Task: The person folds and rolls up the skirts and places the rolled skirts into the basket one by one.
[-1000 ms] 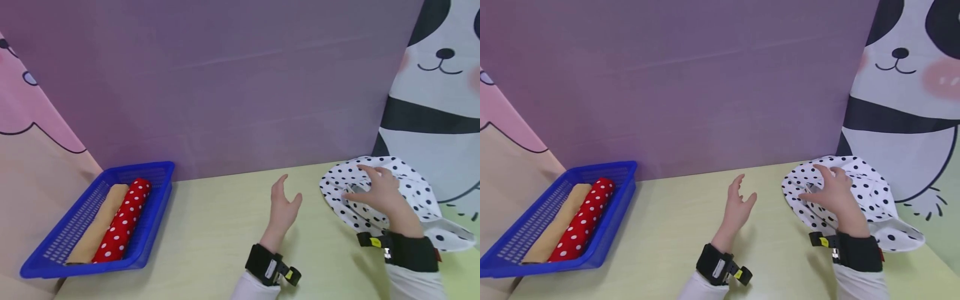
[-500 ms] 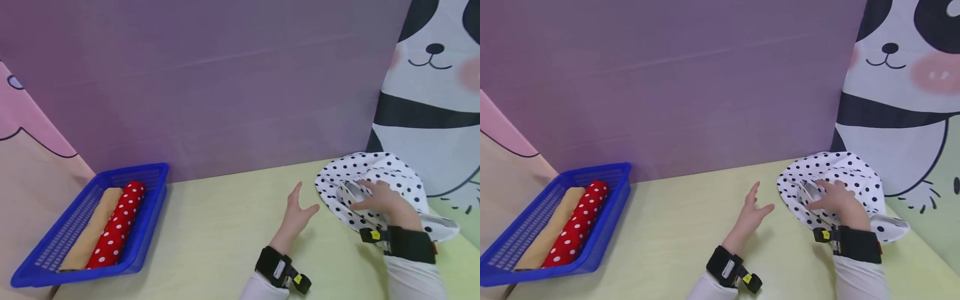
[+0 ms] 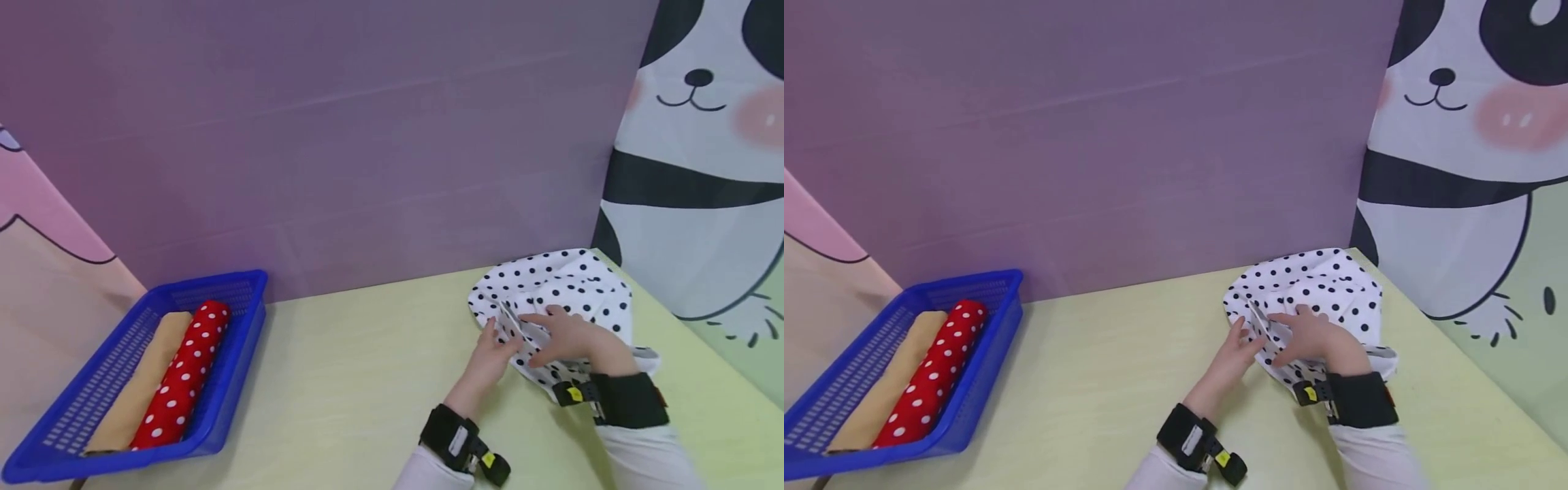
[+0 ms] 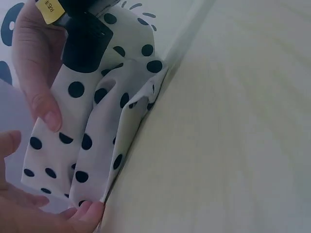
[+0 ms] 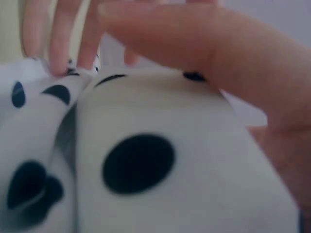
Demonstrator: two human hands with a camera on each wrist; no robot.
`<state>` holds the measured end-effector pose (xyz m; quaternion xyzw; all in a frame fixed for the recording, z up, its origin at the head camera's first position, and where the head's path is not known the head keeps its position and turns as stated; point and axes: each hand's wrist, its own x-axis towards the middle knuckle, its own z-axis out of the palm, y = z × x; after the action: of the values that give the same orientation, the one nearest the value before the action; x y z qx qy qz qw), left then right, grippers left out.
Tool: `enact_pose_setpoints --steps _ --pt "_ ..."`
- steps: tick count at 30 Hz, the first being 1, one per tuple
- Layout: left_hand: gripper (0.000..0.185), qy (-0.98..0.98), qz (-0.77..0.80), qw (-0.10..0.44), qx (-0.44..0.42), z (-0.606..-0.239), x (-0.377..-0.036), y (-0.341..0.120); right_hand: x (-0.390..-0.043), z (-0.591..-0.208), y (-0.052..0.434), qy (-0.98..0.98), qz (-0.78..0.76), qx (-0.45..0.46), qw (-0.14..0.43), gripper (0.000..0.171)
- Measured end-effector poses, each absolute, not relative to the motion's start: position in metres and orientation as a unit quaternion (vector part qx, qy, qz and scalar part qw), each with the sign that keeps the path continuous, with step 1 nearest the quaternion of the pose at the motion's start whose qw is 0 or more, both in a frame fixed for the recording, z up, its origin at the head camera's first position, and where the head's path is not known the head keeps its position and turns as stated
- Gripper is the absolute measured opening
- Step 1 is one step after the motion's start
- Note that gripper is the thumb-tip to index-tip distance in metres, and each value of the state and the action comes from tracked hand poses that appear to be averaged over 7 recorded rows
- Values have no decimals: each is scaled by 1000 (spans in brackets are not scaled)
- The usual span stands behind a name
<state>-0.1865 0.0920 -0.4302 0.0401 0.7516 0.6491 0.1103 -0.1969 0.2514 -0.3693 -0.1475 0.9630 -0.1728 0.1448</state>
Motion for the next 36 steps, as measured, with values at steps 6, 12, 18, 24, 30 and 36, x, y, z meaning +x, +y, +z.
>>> enact_pose_setpoints --steps 6,12,18,24,30,36 --pt "66 783 618 59 42 -430 -189 90 -189 -366 232 955 -180 -177 156 85" --pt "41 798 603 18 19 -437 -194 82 -186 -364 223 942 -194 -225 158 77" --pt "21 776 630 20 -17 -447 -203 58 -189 -363 234 926 -238 -234 176 77" --pt "24 741 668 14 -60 -450 -209 38 -185 -355 244 922 -240 -230 199 61" --pt "23 730 676 -29 -95 -450 -214 28 -189 -356 244 919 -250 -216 218 32" --pt "27 728 680 -11 -85 -448 -214 18 -191 -358 249 933 -222 -218 181 23"
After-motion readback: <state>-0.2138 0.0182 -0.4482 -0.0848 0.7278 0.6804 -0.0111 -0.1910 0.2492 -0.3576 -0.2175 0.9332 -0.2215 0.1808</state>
